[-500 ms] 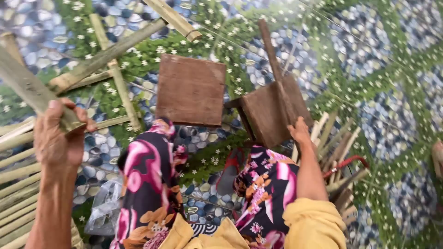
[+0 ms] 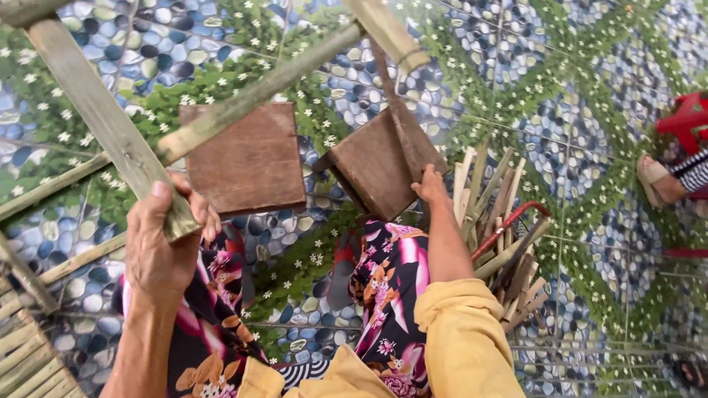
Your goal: The person sits on a tiled floor and assembles small bamboo frames by hand. They pick up bamboo strips, align them with wooden blocks, and fit pieces together to form frame structures.
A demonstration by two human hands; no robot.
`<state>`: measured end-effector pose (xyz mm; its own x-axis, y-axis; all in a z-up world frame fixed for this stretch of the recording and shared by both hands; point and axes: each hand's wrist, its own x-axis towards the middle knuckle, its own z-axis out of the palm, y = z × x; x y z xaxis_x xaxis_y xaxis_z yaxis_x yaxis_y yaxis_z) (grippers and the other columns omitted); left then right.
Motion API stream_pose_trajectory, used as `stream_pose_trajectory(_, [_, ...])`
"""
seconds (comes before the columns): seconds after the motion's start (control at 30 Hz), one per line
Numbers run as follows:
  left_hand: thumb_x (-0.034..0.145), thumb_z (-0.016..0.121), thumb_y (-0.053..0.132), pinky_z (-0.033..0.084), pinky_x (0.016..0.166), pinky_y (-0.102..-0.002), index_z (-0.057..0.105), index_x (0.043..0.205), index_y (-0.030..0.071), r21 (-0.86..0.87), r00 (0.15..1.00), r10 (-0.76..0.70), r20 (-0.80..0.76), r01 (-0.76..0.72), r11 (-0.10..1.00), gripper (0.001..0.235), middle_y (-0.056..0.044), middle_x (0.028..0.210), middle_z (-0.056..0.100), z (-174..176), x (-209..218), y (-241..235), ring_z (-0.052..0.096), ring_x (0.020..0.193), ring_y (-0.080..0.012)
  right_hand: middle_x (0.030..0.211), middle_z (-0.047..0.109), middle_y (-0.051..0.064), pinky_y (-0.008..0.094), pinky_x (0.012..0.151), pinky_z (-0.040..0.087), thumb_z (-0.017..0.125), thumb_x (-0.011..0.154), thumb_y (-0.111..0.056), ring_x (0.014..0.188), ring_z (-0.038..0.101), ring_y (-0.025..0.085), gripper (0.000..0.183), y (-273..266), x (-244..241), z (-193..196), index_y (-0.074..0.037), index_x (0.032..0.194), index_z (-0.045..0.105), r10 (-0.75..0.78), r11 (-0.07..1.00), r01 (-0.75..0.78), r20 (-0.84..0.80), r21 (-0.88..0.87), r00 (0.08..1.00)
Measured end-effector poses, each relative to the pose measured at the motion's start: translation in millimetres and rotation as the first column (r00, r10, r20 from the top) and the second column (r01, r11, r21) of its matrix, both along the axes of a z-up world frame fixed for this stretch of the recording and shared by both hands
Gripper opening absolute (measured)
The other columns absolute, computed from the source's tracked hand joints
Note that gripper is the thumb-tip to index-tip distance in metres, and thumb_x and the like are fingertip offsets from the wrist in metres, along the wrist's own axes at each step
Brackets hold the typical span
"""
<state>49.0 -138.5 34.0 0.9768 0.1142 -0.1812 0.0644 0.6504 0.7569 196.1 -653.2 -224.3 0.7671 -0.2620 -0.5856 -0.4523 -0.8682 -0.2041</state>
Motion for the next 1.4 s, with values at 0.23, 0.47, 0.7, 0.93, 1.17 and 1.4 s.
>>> stream_pose_trajectory(0.23, [0.109, 0.06, 0.034, 0.054, 0.062, -0.032, 0.063, 0.107, 0.007, 0.014, 0.989, -0.119, -0.093, 0.121, 0.993, 0.027, -0.004, 0.077, 0.064, -19, -7, -10, 0.061, 0.063, -0.019, 0.126, 0.06, 0.034, 0.063, 0.093, 0.045, 0.064, 0.09, -0.025, 0.116, 0.058, 0.056, 0.049, -31, -34, -27, -0.003, 0.132, 0.048, 0.116, 0.991, -0.108, 0.112, -0.08, 0.987])
stream_pose_trajectory(0.47, [0.109, 0.06, 0.032, 0.051, 0.06, -0.033, 0.059, 0.106, 0.005, 0.067, 0.977, -0.169, -0.132, 0.179, 0.982, 0.027, -0.009, 0.073, 0.059, -27, -14, -22, 0.059, 0.056, -0.0233, 0.122, 0.063, 0.029, 0.061, 0.091, 0.045, 0.05, 0.086, -0.033, 0.114, 0.059, 0.051, 0.046, -58, -144, -66, -0.008, 0.124, 0.046, -0.286, 0.955, 0.298, 0.293, 0.004, 0.912])
stream_pose_trajectory(0.7, [0.11, 0.059, 0.03, 0.053, 0.058, -0.033, 0.06, 0.107, 0.003, 0.021, 0.963, -0.251, -0.096, 0.254, 0.967, 0.028, -0.01, 0.074, 0.063, -30, -7, -29, 0.061, 0.057, -0.0229, 0.135, 0.052, 0.033, 0.054, 0.109, 0.038, 0.052, 0.086, -0.024, 0.13, 0.048, 0.047, 0.068, -107, -176, -116, -0.014, 0.152, 0.039, -0.502, 0.851, 0.51, 0.472, 0.123, 0.724])
stream_pose_trajectory(0.93, [0.114, 0.045, 0.023, 0.057, 0.054, -0.037, 0.055, 0.11, -0.003, 0.078, 0.976, -0.218, -0.021, 0.219, 0.973, 0.028, -0.017, 0.062, 0.057, -55, -1, -39, 0.063, 0.044, -0.0256, 0.144, 0.044, 0.042, 0.061, 0.105, 0.052, 0.071, 0.099, -0.006, 0.126, 0.058, 0.056, 0.088, 4, -81, 130, -0.008, 0.165, 0.014, -0.343, 0.862, -0.137, 0.76, 0.488, 0.552])
stream_pose_trajectory(1.17, [0.112, 0.045, 0.021, 0.055, 0.051, -0.039, 0.054, 0.111, -0.005, 0.002, 0.97, -0.241, 0.003, 0.241, 0.971, 0.027, -0.018, 0.062, 0.055, -56, -3, -39, 0.061, 0.042, -0.0267, 0.14, 0.058, 0.014, 0.041, 0.103, 0.054, 0.076, 0.101, -0.001, 0.124, 0.064, 0.035, 0.064, 24, -76, 197, -0.019, 0.156, 0.049, -0.072, 0.9, -0.374, 0.922, 0.224, 0.38])
stream_pose_trajectory(1.4, [0.112, 0.048, 0.023, 0.058, 0.056, -0.041, 0.054, 0.112, -0.005, 0.028, 0.978, -0.203, 0.046, 0.202, 0.979, 0.028, -0.019, 0.064, 0.054, -49, -2, -36, 0.062, 0.044, -0.0279, 0.124, 0.072, 0.017, 0.041, 0.088, 0.072, 0.072, 0.092, 0.009, 0.114, 0.073, 0.029, 0.085, 36, -68, 172, -0.03, 0.158, 0.033, -0.495, 0.746, -0.147, 0.689, 0.649, 0.53])
